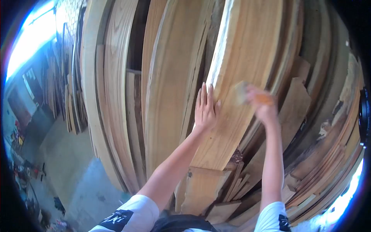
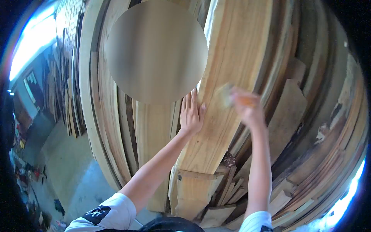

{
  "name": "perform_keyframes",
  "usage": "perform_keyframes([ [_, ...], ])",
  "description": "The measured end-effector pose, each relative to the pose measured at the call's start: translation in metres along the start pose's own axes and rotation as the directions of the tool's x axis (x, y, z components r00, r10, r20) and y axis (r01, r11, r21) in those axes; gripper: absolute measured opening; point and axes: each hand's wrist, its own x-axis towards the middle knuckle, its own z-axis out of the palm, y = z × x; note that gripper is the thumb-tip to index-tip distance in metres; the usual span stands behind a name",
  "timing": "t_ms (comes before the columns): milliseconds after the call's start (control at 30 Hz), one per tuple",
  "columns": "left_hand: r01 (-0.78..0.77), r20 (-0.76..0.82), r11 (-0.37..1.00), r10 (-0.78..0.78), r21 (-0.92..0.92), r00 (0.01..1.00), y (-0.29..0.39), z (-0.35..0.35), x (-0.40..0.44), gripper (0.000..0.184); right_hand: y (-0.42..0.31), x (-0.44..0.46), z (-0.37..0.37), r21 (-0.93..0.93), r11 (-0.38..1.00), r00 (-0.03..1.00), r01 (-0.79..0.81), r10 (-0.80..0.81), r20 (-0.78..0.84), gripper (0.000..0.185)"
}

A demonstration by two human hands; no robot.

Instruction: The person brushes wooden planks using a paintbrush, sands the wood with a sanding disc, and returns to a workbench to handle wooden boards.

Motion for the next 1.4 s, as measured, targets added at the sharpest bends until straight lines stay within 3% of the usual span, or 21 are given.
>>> perform_keyframes([
  [33,-0.003,-0.006,0.998,0.003,0.061,1.000,-0.001,0.000,-0.001,0.063,0.022,0.016,-0.015,-0.234,0.934,0.927,0.270,-0.318,-0.200,0.017],
  [100,-0.035,-0.015,0.994,0.037,0.103,0.999,-0.002,0.001,-0.006,0.063,0.008,0.032,-0.011,-0.505,0.863,0.805,-0.024,-0.283,-0.522,0.019],
  [200,0.002,-0.037,0.990,0.003,0.138,0.999,-0.001,0.007,-0.008,0.062,-0.048,0.027,0.066,-0.410,0.911,0.928,-0.046,-0.113,-0.355,0.028],
  [233,-0.068,0.033,0.973,0.062,0.219,0.998,-0.014,0.013,-0.010,0.064,-0.058,0.020,0.095,-0.423,0.905,0.960,0.047,-0.158,-0.232,0.027],
  [267,-0.035,-0.040,0.996,0.039,0.087,0.998,-0.007,0.012,-0.005,0.064,-0.060,0.015,0.114,-0.425,0.894,0.973,0.143,-0.206,-0.108,0.026],
  [333,0.015,-0.148,0.983,-0.044,-0.185,0.988,0.013,0.000,0.003,0.065,-0.041,0.033,0.124,-0.160,0.924,0.912,0.347,-0.373,-0.174,0.020],
  [367,-0.068,0.044,0.991,0.063,0.114,0.997,-0.018,0.012,-0.010,0.066,-0.030,0.045,0.125,-0.030,0.895,0.870,0.445,-0.440,-0.224,0.019],
  [433,0.007,0.059,0.997,-0.011,0.071,0.998,-0.006,0.005,-0.008,0.062,-0.004,0.060,0.061,0.055,0.997,0.981,0.050,-0.039,-0.188,0.022],
  [500,0.000,0.020,0.998,-0.001,0.055,1.000,-0.005,0.006,-0.005,0.061,0.014,0.064,-0.004,-0.048,0.999,0.928,0.001,-0.019,-0.372,0.023],
  [533,0.008,0.022,0.999,-0.009,0.052,1.000,-0.007,0.006,-0.004,0.061,0.029,0.068,-0.031,-0.189,0.978,0.843,0.085,-0.171,-0.510,0.024],
  [567,0.016,0.026,0.999,-0.017,0.048,1.000,-0.008,0.007,-0.005,0.061,0.029,0.071,-0.040,-0.117,0.992,0.771,0.036,-0.102,-0.628,0.021],
  [667,0.062,0.061,0.998,-0.063,0.016,0.996,-0.002,0.005,-0.006,0.061,0.005,0.078,0.007,-0.441,0.842,0.741,-0.309,-0.078,-0.667,0.015],
  [733,0.071,0.072,0.997,-0.070,-0.011,0.995,-0.002,0.004,-0.006,0.062,-0.017,0.083,0.048,-0.528,0.801,0.790,-0.283,-0.117,-0.601,0.017],
  [867,-0.029,0.006,0.999,0.029,-0.046,1.000,-0.014,0.009,-0.008,0.063,-0.061,0.081,0.125,-0.424,0.904,0.784,0.051,-0.299,-0.544,0.018],
  [967,-0.022,0.112,1.000,0.019,0.020,0.994,-0.021,0.011,-0.012,0.062,-0.084,0.092,0.141,-0.090,0.982,0.866,0.165,-0.188,-0.464,0.014],
  [1067,0.014,0.048,0.998,-0.011,-0.062,0.999,-0.011,0.006,-0.006,0.064,-0.087,0.104,0.108,-0.174,0.982,0.894,0.076,-0.144,-0.424,0.011],
  [1100,0.047,0.065,0.996,-0.042,-0.080,0.997,-0.009,0.003,-0.008,0.064,-0.081,0.101,0.083,-0.314,0.942,0.905,-0.120,-0.027,-0.425,0.012],
  [1200,0.109,0.115,0.990,-0.098,-0.095,0.989,-0.004,-0.003,-0.004,0.065,-0.036,0.097,-0.001,-0.284,0.957,0.698,-0.059,-0.163,-0.697,0.025],
  [1333,0.102,0.108,0.992,-0.093,-0.077,0.990,-0.005,-0.002,-0.003,0.063,-0.022,0.098,0.003,-0.488,0.747,0.755,-0.451,0.028,-0.656,0.028],
  [1367,0.099,0.112,0.992,-0.090,-0.078,0.990,-0.005,-0.002,-0.003,0.063,-0.029,0.103,0.032,-0.563,0.782,0.736,-0.269,-0.211,-0.644,0.029],
  [1400,0.098,0.115,0.992,-0.089,-0.080,0.989,-0.005,-0.001,-0.004,0.063,-0.037,0.109,0.057,-0.622,0.761,0.810,-0.186,-0.239,-0.535,0.028],
])
